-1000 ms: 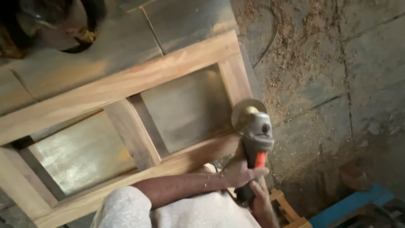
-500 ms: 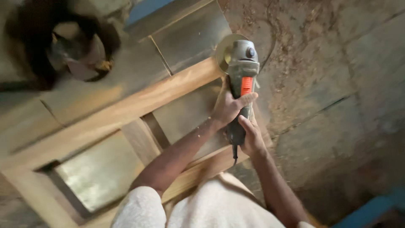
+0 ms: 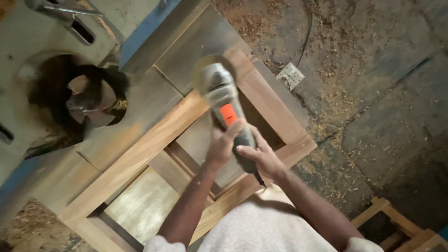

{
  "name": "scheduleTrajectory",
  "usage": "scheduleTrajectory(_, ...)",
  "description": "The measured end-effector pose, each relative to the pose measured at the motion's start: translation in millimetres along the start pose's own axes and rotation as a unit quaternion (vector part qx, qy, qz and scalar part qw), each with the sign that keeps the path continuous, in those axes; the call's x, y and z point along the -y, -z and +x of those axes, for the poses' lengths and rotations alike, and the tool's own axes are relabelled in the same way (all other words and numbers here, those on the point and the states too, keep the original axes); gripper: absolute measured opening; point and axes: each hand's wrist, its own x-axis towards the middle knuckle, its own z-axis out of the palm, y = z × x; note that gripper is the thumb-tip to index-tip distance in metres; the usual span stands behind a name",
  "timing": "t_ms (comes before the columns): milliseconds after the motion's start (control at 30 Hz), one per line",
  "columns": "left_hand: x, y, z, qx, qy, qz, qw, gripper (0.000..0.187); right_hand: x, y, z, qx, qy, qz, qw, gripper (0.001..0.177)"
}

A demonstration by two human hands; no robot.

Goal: The person uses an angle grinder to sand the edges and surfaces of a wooden frame. They move the tool along the frame's perimeter and across its flat surfaces, generating wood dust.

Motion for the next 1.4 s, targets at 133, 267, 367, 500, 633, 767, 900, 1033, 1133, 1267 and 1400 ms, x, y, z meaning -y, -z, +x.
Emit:
scheduleTrajectory(133, 11, -39, 27, 0.053, -0.009, 0.032, 0.998, 0.064, 6, 31, -6, -0.049, 0.011, 0.083, 0.995, 0.064)
scheduleTrajectory(267, 15, -63, 24, 0.081, -0.022, 0.009, 0.996, 0.070, 14, 50, -24, -0.058, 0.031, 0.077, 0.995, 0.058)
scheduleTrajectory(367, 19, -69, 9, 0.090, 0.007, -0.050, 0.995, 0.082, 10, 51, -41, -0.074, 0.015, 0.077, 0.994, 0.059)
scheduleTrajectory(500, 28, -75, 1, 0.108, -0.049, -0.011, 0.993, 0.084, 7, 57, -57, -0.095, -0.006, 0.074, 0.993, 0.059)
scheduleTrajectory(633, 37, -79, -12, 0.094, -0.024, 0.021, 0.995, 0.088, -1, 66, -70, -0.071, 0.002, 0.071, 0.995, 0.066)
scheduleTrajectory(767, 42, -88, -38, 0.105, -0.015, -0.041, 0.994, 0.093, -12, 65, -93, -0.095, 0.009, 0.064, 0.993, 0.073)
scheduleTrajectory(900, 37, -84, -38, 0.099, -0.074, 0.052, 0.991, 0.091, -14, 60, -93, -0.058, 0.032, 0.077, 0.995, 0.074)
scheduleTrajectory(1033, 22, -70, 1, 0.082, -0.050, 0.000, 0.995, 0.092, 3, 57, -45, -0.024, 0.040, 0.050, 0.998, 0.071)
scheduleTrajectory(1133, 13, -53, 19, 0.058, -0.050, 0.014, 0.997, 0.084, 9, 46, -20, -0.049, 0.021, 0.048, 0.997, 0.067)
scheduleTrajectory(1267, 23, -42, 8, 0.049, -0.050, -0.021, 0.997, 0.082, -3, 41, -29, -0.042, 0.014, 0.040, 0.998, 0.063)
scheduleTrajectory(1400, 50, -54, -33, 0.076, -0.040, 0.000, 0.996, 0.093, -29, 60, -82, -0.057, 0.000, 0.038, 0.998, 0.071)
